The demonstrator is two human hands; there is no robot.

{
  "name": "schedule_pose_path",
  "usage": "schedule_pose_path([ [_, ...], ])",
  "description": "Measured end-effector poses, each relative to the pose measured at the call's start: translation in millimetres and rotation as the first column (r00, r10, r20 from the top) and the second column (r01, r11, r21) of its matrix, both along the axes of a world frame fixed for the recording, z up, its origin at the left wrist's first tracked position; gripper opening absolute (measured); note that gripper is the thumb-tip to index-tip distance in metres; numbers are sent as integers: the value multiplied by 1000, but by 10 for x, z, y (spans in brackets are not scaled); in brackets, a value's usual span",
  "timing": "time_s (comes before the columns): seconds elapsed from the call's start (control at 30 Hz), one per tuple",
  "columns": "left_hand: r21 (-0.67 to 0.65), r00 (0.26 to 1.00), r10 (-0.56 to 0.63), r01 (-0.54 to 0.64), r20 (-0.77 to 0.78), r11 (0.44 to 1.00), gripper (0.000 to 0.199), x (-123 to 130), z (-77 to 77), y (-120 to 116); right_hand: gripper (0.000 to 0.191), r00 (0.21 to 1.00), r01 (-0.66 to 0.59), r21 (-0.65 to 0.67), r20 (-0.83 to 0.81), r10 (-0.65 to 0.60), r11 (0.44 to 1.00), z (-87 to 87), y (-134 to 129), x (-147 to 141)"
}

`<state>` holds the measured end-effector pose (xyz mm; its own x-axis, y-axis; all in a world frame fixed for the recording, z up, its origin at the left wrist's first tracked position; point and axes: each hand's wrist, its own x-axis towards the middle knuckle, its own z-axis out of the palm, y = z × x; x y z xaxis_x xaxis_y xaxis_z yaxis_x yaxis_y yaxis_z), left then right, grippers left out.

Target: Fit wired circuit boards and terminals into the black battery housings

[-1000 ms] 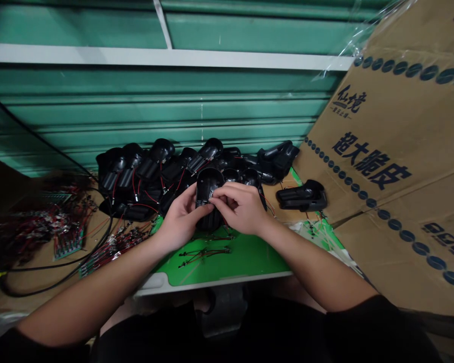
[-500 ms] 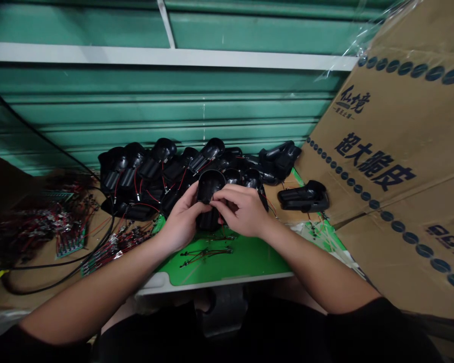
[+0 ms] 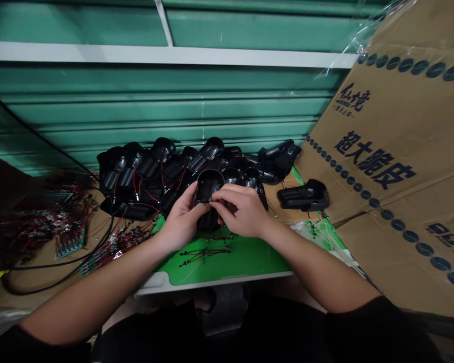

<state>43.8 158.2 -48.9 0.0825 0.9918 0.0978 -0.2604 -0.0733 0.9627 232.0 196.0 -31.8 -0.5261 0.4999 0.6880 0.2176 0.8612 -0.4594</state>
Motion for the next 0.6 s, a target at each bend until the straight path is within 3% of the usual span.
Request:
schedule_pose_path([
  [0.23, -13, 999, 29, -29, 28, 999, 68, 9, 20, 6, 12, 998, 0, -20, -59, -2, 1000, 8, 3, 12],
  [0.33, -83, 994, 50, -42, 94, 996, 65, 3, 36, 1, 16, 987, 82, -269, -111, -115, 960, -8, 3, -10],
  [0.4, -115, 991, 68, -55, 113, 992, 65, -3, 37, 2, 32, 979, 77, -518, -121, -162, 852, -35, 6, -40],
  [0.47, -114, 992, 70, -58, 101, 992, 66, -9, 24, 8, 49, 979, 18, -711, -131, -158, 703, -65, 11, -73],
  [0.53, -90, 995, 57, -50, 77, 995, 66, -14, -2, 17, 58, 982, -45, -813, -143, -124, 580, -87, 13, -98],
  [0.6, -65, 998, 36, -33, 58, 997, 68, -20, -36, 24, 57, 986, -85, -855, -148, -83, 511, -93, 10, -111],
])
